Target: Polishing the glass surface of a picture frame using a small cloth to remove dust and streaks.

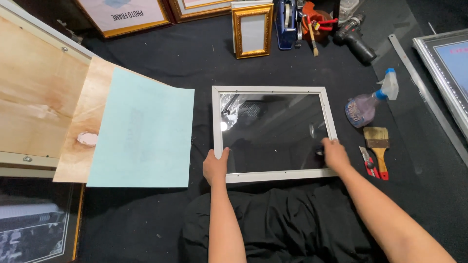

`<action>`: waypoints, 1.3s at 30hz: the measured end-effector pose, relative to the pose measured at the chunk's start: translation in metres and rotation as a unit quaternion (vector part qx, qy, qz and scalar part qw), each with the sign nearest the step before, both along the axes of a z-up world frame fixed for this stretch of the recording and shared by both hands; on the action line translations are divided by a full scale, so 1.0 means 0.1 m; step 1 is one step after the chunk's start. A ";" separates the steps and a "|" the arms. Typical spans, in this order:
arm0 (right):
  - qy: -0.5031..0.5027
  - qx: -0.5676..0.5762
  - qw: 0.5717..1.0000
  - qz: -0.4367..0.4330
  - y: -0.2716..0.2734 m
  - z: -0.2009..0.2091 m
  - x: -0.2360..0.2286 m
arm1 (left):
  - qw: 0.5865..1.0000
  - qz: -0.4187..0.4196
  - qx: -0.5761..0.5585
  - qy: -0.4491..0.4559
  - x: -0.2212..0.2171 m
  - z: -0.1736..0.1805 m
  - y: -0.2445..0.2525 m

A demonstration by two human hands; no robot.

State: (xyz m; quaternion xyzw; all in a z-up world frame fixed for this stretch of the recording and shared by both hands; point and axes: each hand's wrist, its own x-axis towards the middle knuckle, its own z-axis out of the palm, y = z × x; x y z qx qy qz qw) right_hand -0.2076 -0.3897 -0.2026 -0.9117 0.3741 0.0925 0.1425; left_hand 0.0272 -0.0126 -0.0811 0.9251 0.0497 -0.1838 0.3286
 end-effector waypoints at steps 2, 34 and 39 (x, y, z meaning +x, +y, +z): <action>-0.023 0.017 0.998 -0.058 -0.07 -0.06 -0.10 | 1.000 -0.002 0.000 0.002 -0.03 0.04 -0.02; -0.117 -0.061 0.987 0.090 0.59 0.06 0.35 | 0.983 0.059 -0.154 0.087 -0.09 0.26 0.05; -0.192 -0.043 0.980 -0.030 0.98 0.13 0.55 | 0.979 0.060 -0.170 0.093 -0.02 0.11 0.06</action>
